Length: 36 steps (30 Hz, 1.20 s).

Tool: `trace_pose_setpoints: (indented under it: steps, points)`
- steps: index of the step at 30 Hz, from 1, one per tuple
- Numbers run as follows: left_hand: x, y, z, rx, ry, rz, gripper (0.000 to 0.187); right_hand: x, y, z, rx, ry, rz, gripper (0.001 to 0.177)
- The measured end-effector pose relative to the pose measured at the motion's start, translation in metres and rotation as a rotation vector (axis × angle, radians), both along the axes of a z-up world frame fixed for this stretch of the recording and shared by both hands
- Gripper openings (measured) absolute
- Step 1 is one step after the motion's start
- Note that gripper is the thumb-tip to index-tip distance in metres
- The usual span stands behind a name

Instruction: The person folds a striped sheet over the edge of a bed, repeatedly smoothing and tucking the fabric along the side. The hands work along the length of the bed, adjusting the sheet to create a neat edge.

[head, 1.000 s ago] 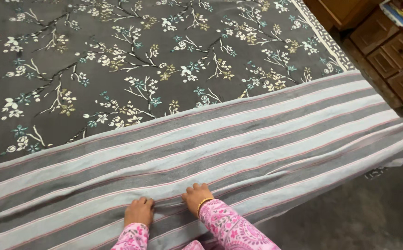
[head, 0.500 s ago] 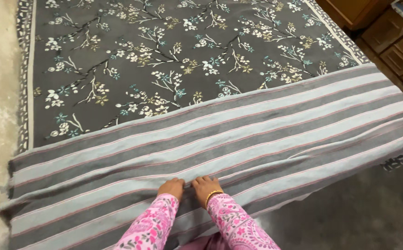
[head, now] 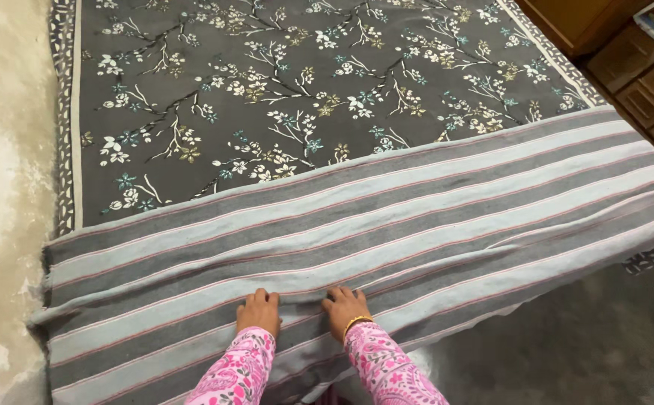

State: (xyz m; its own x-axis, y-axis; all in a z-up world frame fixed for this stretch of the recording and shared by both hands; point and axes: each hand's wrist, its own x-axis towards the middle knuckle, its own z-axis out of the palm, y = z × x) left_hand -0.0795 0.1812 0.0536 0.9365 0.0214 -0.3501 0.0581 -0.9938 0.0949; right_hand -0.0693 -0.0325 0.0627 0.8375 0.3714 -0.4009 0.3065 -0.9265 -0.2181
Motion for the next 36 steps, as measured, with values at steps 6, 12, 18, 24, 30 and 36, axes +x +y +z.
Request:
trace_pose_setpoints:
  steps: [6, 12, 18, 24, 30, 36]
  points:
    - [-0.005, 0.019, -0.028, -0.121, -0.107, -0.064, 0.033, 0.004, 0.029, 0.008, -0.148, 0.081, 0.177, 0.046]
    - [-0.015, 0.032, -0.033, -0.176, -0.12, 0.015, 0.054, 0.017, 0.026, -0.021, 0.001, -0.085, 0.201, 0.046]
    - [-0.008, 0.046, -0.02, -0.212, -0.109, 0.184, 0.062, 0.029, 0.012, -0.034, 0.215, -0.199, 0.187, 0.035]
    - [-0.001, 0.044, -0.023, -0.117, -0.09, 0.161, 0.036, 0.032, 0.015, -0.029, 0.214, -0.201, 0.181, 0.028]
    - [0.0, 0.055, -0.028, -0.202, -0.087, 0.119, 0.019, 0.028, 0.023, -0.016, 0.115, -0.17, 0.124, 0.026]
    - [-0.014, 0.068, -0.048, -0.306, -0.053, 0.055, 0.019, 0.005, 0.06, -0.006, 0.173, -0.167, 0.206, 0.019]
